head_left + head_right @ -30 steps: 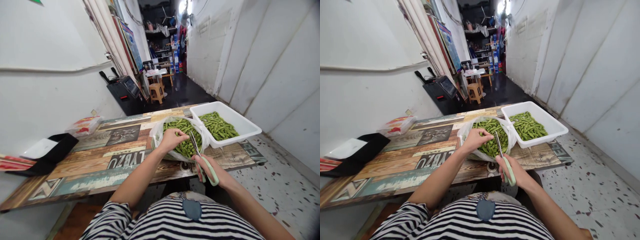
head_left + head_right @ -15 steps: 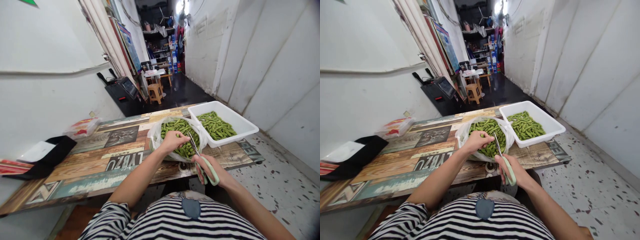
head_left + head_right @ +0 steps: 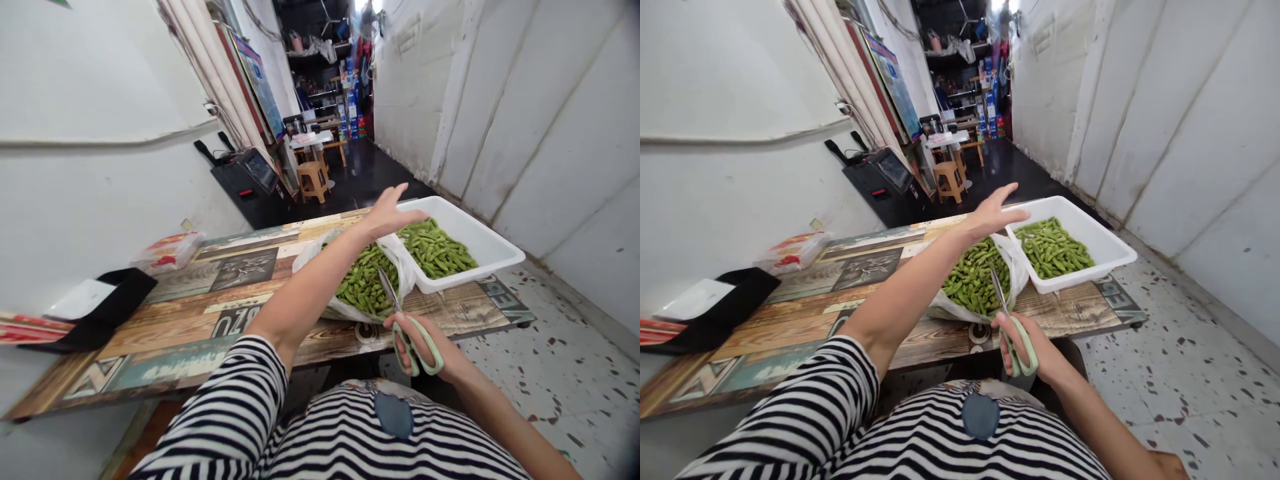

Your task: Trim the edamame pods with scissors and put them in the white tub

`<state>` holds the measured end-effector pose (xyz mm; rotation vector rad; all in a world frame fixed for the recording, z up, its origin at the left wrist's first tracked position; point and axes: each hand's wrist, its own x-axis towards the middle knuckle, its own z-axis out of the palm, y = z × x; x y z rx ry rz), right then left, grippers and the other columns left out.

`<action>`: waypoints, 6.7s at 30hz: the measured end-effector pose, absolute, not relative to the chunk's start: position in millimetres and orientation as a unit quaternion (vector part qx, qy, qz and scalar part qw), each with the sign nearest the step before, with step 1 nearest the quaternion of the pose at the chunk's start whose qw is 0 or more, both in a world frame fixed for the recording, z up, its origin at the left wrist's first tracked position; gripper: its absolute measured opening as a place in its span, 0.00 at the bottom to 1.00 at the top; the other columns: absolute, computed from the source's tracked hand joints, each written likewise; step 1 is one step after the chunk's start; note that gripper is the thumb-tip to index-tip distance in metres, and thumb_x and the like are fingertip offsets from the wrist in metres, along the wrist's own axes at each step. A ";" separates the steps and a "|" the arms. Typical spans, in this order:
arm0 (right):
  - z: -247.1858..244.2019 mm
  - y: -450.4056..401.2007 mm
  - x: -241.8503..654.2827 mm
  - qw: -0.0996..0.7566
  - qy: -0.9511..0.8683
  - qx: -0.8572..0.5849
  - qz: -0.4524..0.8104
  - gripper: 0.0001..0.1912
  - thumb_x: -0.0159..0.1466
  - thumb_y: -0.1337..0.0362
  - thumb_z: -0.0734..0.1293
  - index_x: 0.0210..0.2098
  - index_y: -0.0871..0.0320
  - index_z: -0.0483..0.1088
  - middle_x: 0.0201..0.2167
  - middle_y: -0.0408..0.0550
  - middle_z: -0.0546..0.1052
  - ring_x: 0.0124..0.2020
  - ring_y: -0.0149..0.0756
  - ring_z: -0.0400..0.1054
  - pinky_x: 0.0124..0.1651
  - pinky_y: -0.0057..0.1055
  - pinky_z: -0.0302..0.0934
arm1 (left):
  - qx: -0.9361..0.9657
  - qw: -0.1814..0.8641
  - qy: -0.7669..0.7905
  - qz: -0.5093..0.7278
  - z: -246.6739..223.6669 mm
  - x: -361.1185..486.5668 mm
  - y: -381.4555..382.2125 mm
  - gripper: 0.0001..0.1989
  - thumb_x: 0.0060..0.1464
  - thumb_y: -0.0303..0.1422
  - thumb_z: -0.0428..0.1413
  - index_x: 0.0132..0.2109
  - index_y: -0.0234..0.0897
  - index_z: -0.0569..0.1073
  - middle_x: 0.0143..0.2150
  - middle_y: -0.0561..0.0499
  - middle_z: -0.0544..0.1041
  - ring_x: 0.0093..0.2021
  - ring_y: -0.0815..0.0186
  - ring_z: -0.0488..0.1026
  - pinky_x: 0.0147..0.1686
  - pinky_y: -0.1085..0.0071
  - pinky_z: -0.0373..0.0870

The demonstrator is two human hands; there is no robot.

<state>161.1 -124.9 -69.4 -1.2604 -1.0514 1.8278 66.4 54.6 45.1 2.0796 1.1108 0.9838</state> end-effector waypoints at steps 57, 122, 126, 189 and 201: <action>-71.5 -113.8 149.6 0.344 -0.480 -0.481 0.648 0.25 0.58 0.41 0.58 0.38 0.58 0.64 0.16 0.37 0.66 0.13 0.29 0.62 0.18 0.27 0.60 | 0.507 0.625 0.471 0.362 -26.4 1.3 -35.9 0.10 0.47 0.26 0.61 0.31 0.30 0.65 0.22 0.50 0.75 0.24 0.72 0.74 0.30 0.73 0.72; -62.1 -117.5 149.4 0.365 -0.378 -0.468 0.710 0.24 0.56 0.42 0.62 0.37 0.58 0.64 0.14 0.35 0.63 0.10 0.26 0.57 0.13 0.25 0.58 | 0.459 0.596 0.550 0.364 -20.9 -7.9 24.8 0.03 0.43 0.26 0.52 0.29 0.34 0.64 0.24 0.53 0.70 0.17 0.77 0.61 0.14 0.79 0.41; -61.8 -120.5 153.6 0.367 -0.374 -0.467 0.712 0.24 0.57 0.42 0.61 0.38 0.58 0.63 0.14 0.35 0.63 0.11 0.27 0.57 0.14 0.26 0.58 | 0.641 0.410 0.600 0.248 -26.1 3.3 55.5 0.06 0.43 0.31 0.55 0.31 0.34 0.73 0.25 0.51 0.72 0.22 0.73 0.64 0.18 0.77 0.54; -70.6 -115.5 149.6 0.356 -0.466 -0.486 0.648 0.26 0.60 0.41 0.57 0.40 0.59 0.62 0.18 0.38 0.67 0.15 0.29 0.63 0.19 0.25 0.57 | 0.530 0.671 0.462 0.235 -30.6 -1.8 0.1 0.16 0.61 0.35 0.44 0.33 0.27 0.68 0.22 0.53 0.66 0.13 0.80 0.51 0.14 0.79 0.40; -67.0 -113.9 149.8 0.368 -0.390 -0.508 0.674 0.25 0.56 0.41 0.62 0.34 0.58 0.65 0.12 0.35 0.61 0.09 0.26 0.54 0.11 0.25 0.54 | 0.696 0.461 0.501 0.228 -26.8 4.5 -9.5 0.17 0.57 0.39 0.46 0.27 0.31 0.70 0.17 0.54 0.66 0.16 0.75 0.56 0.19 0.76 0.53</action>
